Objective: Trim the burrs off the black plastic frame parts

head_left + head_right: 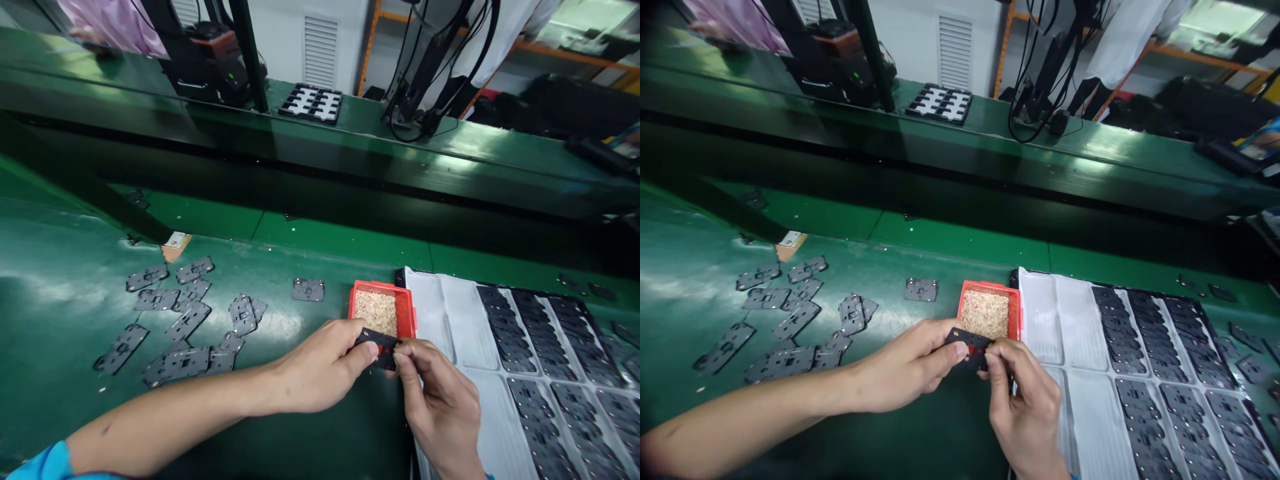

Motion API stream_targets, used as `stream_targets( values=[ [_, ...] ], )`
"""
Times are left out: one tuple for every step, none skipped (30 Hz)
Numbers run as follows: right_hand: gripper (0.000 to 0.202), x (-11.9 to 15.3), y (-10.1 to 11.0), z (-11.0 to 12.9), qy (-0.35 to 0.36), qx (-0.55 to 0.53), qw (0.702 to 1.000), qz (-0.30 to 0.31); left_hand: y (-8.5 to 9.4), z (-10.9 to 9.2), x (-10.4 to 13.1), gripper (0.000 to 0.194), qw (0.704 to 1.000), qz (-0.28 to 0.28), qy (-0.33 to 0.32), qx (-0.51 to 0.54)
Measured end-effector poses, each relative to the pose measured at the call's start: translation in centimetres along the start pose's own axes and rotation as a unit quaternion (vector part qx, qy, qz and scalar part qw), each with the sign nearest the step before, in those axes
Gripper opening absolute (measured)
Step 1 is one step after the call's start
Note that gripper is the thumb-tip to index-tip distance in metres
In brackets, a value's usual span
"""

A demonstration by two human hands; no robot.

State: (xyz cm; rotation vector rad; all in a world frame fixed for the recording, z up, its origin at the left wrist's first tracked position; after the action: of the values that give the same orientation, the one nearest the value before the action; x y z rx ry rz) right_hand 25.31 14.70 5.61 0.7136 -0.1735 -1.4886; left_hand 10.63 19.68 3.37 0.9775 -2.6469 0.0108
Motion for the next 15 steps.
stream_targets(
  values=[
    [0.015,-0.1,0.0,-0.4,-0.013,-0.008,1.000,0.012,0.1,0.2,-0.2,0.026,1.000,0.001,0.002,-0.008],
    [0.013,-0.3,0.0,-1.0,-0.027,-0.018,0.999,0.024,0.3,0.4,-0.3,0.026,1.000,-0.002,0.004,-0.018],
    [0.011,-0.4,0.0,-1.5,-0.042,-0.028,0.998,0.034,0.5,0.6,-0.5,0.026,1.000,-0.009,0.005,-0.029],
    [0.010,-0.6,0.1,-2.0,-0.053,-0.035,0.997,0.038,0.8,0.8,-0.6,0.025,0.999,-0.019,0.005,-0.040],
    [0.010,-0.8,0.3,-2.3,-0.058,-0.040,0.997,0.038,1.2,0.9,-0.7,0.025,0.998,-0.032,0.005,-0.053],
    [0.009,-1.1,0.6,-2.5,-0.056,-0.038,0.997,0.033,1.5,1.0,-0.8,0.024,0.997,-0.045,0.004,-0.064],
    [0.008,-1.5,0.8,-2.4,-0.047,-0.029,0.998,0.027,1.8,1.0,-0.9,0.024,0.996,-0.054,0.001,-0.075],
    [0.008,-1.9,0.9,-2.1,-0.029,-0.014,0.999,0.022,1.9,1.0,-0.9,0.025,0.995,-0.059,-0.003,-0.084],
    [0.009,-2.3,0.9,-1.6,-0.002,0.006,1.000,0.019,1.9,0.9,-0.9,0.025,0.994,-0.061,-0.006,-0.092],
    [0.012,-2.6,0.8,-0.9,0.029,0.028,0.999,0.019,1.8,0.8,-0.9,0.025,0.993,-0.062,-0.008,-0.099],
    [0.014,-3.0,0.6,-0.3,0.059,0.051,0.997,0.024,1.8,0.6,-0.9,0.024,0.993,-0.061,-0.010,-0.104],
    [0.016,-3.2,0.3,0.3,0.083,0.070,0.994,0.031,1.7,0.5,-0.8,0.024,0.992,-0.060,-0.012,-0.109],
    [0.016,-3.4,0.0,0.7,0.101,0.086,0.990,0.040,1.6,0.3,-0.8,0.023,0.992,-0.058,-0.013,-0.115],
    [0.017,-3.6,-0.2,0.9,0.113,0.098,0.987,0.051,1.6,0.1,-0.7,0.023,0.991,-0.056,-0.013,-0.121],
    [0.017,-3.7,-0.4,1.0,0.121,0.105,0.985,0.060,1.5,0.0,-0.6,0.022,0.991,-0.053,-0.013,-0.126]
  ],
)
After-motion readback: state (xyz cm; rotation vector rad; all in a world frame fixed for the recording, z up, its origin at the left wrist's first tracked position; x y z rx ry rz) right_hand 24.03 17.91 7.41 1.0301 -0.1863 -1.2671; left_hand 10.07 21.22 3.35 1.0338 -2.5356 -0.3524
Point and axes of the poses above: each hand's wrist, its own x-axis away from the middle knuckle, its own y-axis out of the back of the hand, z = x × y, the point moved 10 cm from there along -x, towards the middle knuckle, and after that the axes turned 7 degrees about z, right-handed, at the moved point
